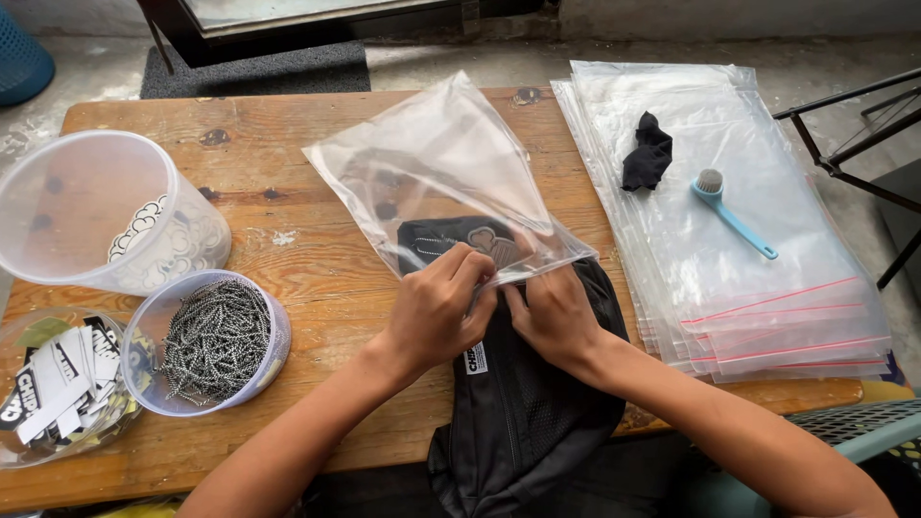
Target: The person cleans a black fanny pack with a brush, attaches a decorative charm to the zipper, wipes a plastic bag with a cloth, and places the fanny pack inside the bag. The person then seals the bag and places it into a basket.
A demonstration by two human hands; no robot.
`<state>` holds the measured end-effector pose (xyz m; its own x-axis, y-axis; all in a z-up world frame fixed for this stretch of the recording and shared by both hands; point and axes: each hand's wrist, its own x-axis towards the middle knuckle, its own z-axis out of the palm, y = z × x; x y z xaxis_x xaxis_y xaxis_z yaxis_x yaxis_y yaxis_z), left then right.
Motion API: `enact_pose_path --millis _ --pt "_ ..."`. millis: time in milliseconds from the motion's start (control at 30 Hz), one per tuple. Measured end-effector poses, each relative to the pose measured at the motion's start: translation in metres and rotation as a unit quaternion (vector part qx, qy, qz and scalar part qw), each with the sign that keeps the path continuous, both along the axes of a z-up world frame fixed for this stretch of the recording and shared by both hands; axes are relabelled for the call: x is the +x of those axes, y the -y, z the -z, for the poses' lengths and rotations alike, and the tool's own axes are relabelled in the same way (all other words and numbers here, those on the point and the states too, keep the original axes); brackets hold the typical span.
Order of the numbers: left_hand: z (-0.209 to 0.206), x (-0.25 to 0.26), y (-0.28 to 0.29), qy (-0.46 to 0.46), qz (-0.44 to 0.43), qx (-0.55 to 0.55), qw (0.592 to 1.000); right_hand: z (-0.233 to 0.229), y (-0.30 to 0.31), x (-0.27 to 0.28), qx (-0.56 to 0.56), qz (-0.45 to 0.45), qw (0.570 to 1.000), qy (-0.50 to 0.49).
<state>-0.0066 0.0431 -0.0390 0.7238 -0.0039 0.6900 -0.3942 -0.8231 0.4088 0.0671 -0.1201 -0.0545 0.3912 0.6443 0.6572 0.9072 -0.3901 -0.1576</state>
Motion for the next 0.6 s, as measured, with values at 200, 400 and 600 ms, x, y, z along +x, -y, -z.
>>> enact_pose_path --millis 200,400,600 --pt "-0.003 -0.004 -0.001 0.025 0.002 0.002 1.0 -0.027 0.01 -0.018 0.002 0.021 0.999 0.038" --pt "-0.005 -0.004 -0.001 0.027 0.006 0.007 1.0 -0.04 0.022 -0.026 -0.017 -0.013 0.996 0.084" --pt "0.004 -0.005 -0.004 -0.064 -0.004 0.087 0.994 -0.05 0.043 -0.034 -0.086 -0.116 0.974 -0.174"
